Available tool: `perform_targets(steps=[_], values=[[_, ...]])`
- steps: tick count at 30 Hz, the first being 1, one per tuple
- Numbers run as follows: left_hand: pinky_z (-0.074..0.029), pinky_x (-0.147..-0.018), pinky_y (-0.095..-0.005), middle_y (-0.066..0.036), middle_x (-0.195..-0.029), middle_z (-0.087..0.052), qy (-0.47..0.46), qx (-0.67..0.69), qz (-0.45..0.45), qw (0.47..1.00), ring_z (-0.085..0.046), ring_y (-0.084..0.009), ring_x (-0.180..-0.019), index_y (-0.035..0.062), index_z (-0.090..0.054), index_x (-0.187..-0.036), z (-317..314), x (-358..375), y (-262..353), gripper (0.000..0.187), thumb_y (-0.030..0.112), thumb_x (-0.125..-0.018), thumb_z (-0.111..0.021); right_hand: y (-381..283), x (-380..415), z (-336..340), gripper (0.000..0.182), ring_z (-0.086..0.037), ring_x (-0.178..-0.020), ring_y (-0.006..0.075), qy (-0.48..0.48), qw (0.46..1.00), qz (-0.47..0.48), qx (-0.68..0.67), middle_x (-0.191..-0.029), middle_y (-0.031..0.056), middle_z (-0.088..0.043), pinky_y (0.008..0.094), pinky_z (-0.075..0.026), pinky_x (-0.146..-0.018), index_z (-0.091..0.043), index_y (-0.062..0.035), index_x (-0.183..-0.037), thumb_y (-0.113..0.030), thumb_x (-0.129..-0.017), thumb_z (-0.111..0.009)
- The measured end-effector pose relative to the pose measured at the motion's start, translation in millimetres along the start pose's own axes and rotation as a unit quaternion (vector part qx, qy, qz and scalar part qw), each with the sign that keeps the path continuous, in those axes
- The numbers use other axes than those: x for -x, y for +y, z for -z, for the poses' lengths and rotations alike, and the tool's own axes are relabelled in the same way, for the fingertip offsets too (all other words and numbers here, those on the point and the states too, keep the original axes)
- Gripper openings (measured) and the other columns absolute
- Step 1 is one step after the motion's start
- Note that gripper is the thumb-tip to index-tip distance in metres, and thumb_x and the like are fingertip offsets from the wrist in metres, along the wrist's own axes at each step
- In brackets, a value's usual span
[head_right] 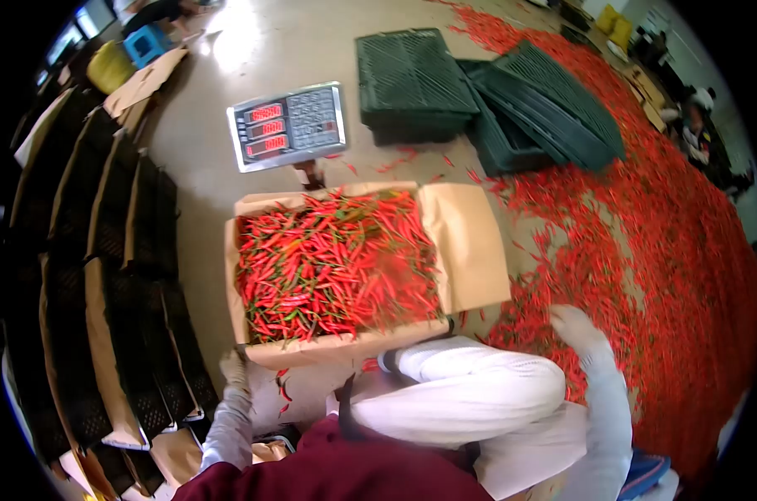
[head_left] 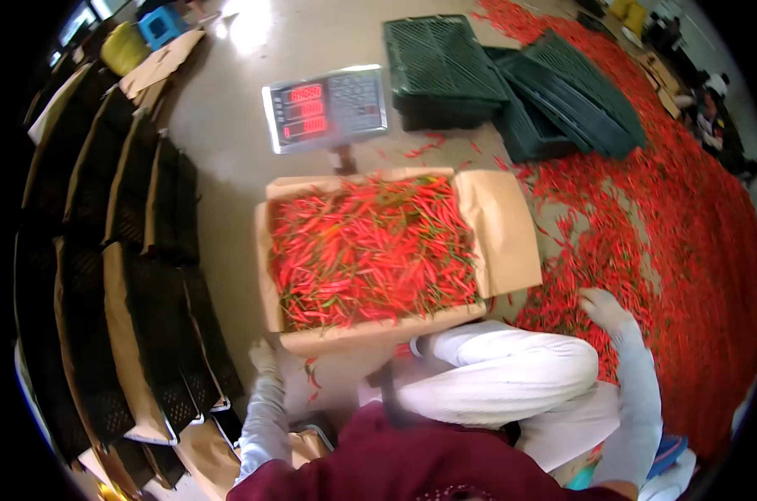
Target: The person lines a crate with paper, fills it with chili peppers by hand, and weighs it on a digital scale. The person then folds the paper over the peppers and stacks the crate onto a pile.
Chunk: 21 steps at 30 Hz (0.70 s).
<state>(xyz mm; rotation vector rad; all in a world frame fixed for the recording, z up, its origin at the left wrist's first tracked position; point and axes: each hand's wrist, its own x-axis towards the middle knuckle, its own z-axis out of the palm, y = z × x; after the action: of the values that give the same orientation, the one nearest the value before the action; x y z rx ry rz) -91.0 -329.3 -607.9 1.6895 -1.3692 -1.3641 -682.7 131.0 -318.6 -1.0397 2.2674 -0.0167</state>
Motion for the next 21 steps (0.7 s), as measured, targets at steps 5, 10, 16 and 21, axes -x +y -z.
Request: perform_targets(steps=[5,10,16,21], values=[[-0.05,-0.073,-0.0314,-0.008,-0.099,-0.065,-0.241,0.101,0.126,0.957,-0.06,-0.0154,-0.085,0.0009,-0.058,-0.121,-25.1,-35.7,44.3,0.033,0.018,-0.094,-0.054,-32.1,-104.3,-94.0,0.042,-0.054,-0.116,0.0357,-0.255,0.943,0.082,0.197,-0.124,0.0163,-0.059,0.0442,-0.042,-0.1,-0.054,-0.0141,-0.131,-0.034,-0.094,-0.046],[-0.046,-0.079,-0.0348,-0.01,-0.106,-0.062,-0.203,0.041,0.155,0.966,-0.057,-0.0183,-0.093,0.002,-0.056,-0.124,-11.6,-16.7,29.2,0.036,0.021,-0.094,-0.053,-55.3,-147.7,-129.5,0.051,-0.048,-0.126,0.0291,-0.059,0.934,0.04,0.351,-0.134,0.0161,-0.052,0.0394,-0.038,-0.105,-0.041,-0.0167,-0.141,-0.04,-0.096,-0.042],[-0.042,-0.086,-0.039,-0.013,-0.114,-0.058,-0.187,-0.004,0.175,0.967,-0.052,-0.0218,-0.103,0.0034,-0.053,-0.127,-18.5,20.0,-7.0,0.039,0.023,-0.094,-0.051,-49.6,-169.9,-137.2,0.055,-0.043,-0.129,0.0305,-0.003,0.968,-0.005,0.25,-0.138,0.0172,-0.046,0.041,-0.033,-0.108,-0.038,-0.0142,-0.143,-0.042,-0.096,-0.042],[-0.038,-0.092,-0.0424,-0.015,-0.121,-0.054,-0.163,0.018,0.074,0.984,-0.048,-0.0247,-0.111,0.0046,-0.051,-0.13,-51.9,-16.4,24.7,0.042,0.025,-0.093,-0.05,-56.6,-191.0,-132.2,0.059,-0.039,-0.132,0.0317,0.087,0.991,-0.026,0.097,-0.142,0.0181,-0.041,0.0424,-0.029,-0.11,-0.035,-0.0122,-0.145,-0.043,-0.095,-0.042]])
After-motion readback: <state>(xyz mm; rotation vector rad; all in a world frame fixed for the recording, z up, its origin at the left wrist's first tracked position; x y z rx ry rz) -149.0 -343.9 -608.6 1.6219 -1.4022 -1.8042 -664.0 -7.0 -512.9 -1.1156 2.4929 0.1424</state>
